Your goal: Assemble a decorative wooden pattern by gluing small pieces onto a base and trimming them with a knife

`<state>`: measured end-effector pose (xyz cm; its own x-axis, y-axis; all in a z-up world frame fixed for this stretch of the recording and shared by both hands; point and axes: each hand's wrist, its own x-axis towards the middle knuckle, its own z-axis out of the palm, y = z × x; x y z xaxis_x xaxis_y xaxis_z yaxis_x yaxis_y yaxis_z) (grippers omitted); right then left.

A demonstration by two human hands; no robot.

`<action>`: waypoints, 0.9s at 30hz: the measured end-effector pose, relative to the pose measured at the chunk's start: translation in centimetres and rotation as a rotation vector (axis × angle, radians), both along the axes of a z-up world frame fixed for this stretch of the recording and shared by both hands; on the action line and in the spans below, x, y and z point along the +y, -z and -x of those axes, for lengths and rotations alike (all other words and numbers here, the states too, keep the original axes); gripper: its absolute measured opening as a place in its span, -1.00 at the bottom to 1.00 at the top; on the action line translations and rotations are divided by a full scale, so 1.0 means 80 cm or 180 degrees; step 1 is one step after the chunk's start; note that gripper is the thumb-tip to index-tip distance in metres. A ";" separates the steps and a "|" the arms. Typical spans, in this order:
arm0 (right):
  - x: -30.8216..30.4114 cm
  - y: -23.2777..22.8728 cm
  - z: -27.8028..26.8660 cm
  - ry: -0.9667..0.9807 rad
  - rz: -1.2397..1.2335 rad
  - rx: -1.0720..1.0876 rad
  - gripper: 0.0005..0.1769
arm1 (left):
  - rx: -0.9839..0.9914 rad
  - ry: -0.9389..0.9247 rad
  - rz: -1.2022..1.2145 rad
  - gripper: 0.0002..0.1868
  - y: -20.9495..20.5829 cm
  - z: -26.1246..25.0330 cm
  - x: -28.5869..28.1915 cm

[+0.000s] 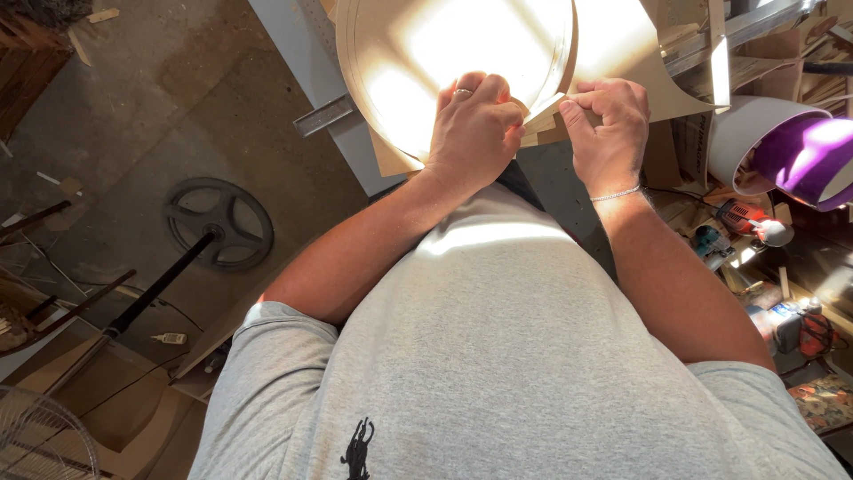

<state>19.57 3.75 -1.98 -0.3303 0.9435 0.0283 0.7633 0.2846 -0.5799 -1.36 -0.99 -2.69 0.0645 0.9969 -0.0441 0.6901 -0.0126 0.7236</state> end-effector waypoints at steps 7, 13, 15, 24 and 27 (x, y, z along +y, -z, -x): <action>0.002 -0.010 -0.003 -0.0050 0.0059 -0.0047 -0.94 | -0.0098 0.0069 0.0190 -0.82 -0.011 0.007 0.004; -0.007 -0.018 -0.033 0.0551 0.0252 0.0539 -0.93 | -0.1528 -0.0354 0.0328 -0.88 -0.001 0.050 0.012; -0.011 -0.017 -0.045 0.0872 0.0306 0.0677 -0.96 | -0.1958 -0.1018 0.1083 -0.81 -0.015 0.081 0.015; -0.046 0.018 -0.113 0.1411 0.0243 0.0656 -0.73 | -0.1919 -0.1585 -0.0162 -0.25 -0.031 0.180 -0.030; -0.054 0.047 -0.144 0.1341 0.0067 0.0401 -0.54 | -0.2123 -0.1719 -0.0155 -0.19 -0.026 0.188 -0.041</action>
